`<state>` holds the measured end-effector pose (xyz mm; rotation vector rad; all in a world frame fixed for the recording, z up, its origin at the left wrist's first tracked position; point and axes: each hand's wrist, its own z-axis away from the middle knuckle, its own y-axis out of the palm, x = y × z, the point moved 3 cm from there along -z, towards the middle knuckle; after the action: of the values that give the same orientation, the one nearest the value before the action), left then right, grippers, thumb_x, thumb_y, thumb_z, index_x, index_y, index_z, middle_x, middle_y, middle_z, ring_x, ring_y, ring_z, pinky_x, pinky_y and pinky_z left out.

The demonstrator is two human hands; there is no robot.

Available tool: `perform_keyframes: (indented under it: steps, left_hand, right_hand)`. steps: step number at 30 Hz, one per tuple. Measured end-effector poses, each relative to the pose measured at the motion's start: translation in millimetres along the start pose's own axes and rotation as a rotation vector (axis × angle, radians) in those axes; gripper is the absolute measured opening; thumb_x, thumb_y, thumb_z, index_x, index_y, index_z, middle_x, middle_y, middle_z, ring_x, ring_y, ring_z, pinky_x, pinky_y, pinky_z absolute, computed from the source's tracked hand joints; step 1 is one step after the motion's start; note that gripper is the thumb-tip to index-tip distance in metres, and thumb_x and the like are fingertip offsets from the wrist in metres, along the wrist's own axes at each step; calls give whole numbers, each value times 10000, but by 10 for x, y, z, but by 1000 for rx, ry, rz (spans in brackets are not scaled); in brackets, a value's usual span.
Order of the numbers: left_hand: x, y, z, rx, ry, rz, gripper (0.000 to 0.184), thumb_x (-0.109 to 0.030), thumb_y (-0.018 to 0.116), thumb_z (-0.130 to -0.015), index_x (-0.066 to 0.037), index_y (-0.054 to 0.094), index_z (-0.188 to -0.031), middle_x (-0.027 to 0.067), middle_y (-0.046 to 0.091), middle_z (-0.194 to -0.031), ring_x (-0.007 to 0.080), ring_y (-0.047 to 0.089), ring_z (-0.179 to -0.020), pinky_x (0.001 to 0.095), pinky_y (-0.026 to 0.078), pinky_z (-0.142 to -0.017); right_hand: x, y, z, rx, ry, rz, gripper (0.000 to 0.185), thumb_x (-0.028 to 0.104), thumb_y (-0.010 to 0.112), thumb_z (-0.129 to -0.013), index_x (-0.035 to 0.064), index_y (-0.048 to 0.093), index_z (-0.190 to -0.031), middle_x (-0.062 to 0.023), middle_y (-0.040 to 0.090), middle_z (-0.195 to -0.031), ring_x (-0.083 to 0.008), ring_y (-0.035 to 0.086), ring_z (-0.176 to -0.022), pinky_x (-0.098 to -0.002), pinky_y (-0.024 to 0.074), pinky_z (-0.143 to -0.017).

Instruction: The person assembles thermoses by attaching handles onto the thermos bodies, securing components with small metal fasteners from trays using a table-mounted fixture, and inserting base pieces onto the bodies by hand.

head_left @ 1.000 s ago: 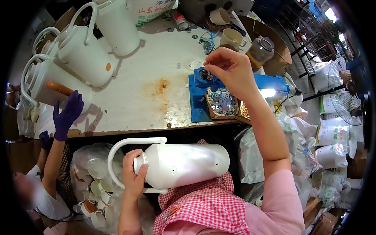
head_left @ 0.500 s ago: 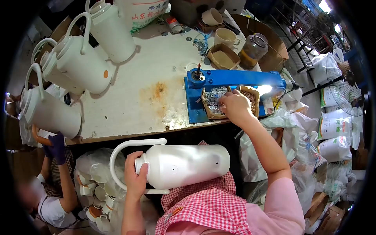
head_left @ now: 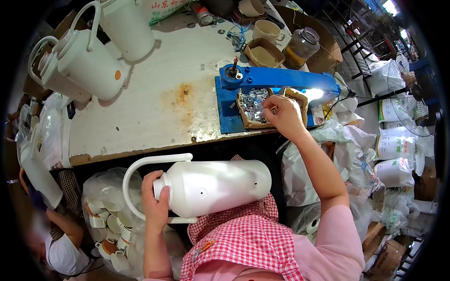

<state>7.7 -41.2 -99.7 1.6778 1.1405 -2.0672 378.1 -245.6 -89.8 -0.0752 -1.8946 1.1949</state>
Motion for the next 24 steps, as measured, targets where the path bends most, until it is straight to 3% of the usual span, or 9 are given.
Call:
perform_keyframes:
  steps: [4,7,9,11,13,17,20,24]
  left_hand:
    - [-22,-6,4,-1,-3,4,390,-118,618,-840,-24,572,-1216,133,570,-1191,285,552,-1087,375,425,-983]
    - [-35,-26,-4,-6,5,-15,385,-122,622,-840,-21,575,-1209,139,575,-1191,291,554,-1088,378,427,-980]
    - [-39,-20,-12,-5,58,-38,380,-146,623,-850,-18,579,-1205,146,579,-1182,298,557,-1082,385,431,-974]
    - [-61,-17,-16,-3,55,-35,380,-161,622,-855,-17,581,-1204,149,581,-1179,300,558,-1079,387,432,-972]
    - [-72,-18,-25,7,54,-38,381,-176,622,-860,-15,583,-1203,151,583,-1176,302,559,-1077,389,433,-969]
    - [-79,-18,-34,9,60,-54,388,-207,621,-871,-10,586,-1203,155,585,-1173,305,560,-1078,391,431,-969]
    - [-74,-29,-17,2,59,-56,384,-224,617,-884,-7,587,-1199,158,586,-1167,310,562,-1075,392,430,-970]
    - [-129,-23,-10,-32,38,-94,340,-231,586,-932,-7,590,-1188,152,594,-1147,315,564,-1071,391,429,-970]
  right_hand:
    - [72,-106,39,-1,58,-70,135,122,702,-803,19,694,-889,-100,697,-809,-219,661,-686,-322,526,-666]
    - [126,-155,57,-37,46,-103,102,76,722,-803,16,706,-883,-70,708,-814,-144,641,-653,-276,515,-634]
    - [233,-234,22,-193,26,-362,88,16,735,-798,15,717,-885,-41,718,-830,-96,629,-660,-235,505,-625]
    - [521,-338,-122,-232,4,-411,99,-28,736,-795,13,719,-883,-26,722,-854,-74,641,-706,-220,518,-657]
    - [814,-429,-333,-424,-191,-533,87,-32,730,-802,6,711,-878,-37,728,-873,-84,670,-751,-235,540,-699]
    - [970,-338,-743,-512,-421,-491,112,-57,722,-788,9,706,-878,-63,735,-892,-112,695,-787,-247,554,-728]
    - [1024,-237,-784,-486,-692,-178,188,-110,715,-750,-3,690,-903,-108,733,-951,-169,709,-802,-273,565,-717]
    - [1026,-213,-758,-492,-773,16,201,-101,727,-707,2,670,-869,-114,726,-944,-244,714,-793,-287,566,-682]
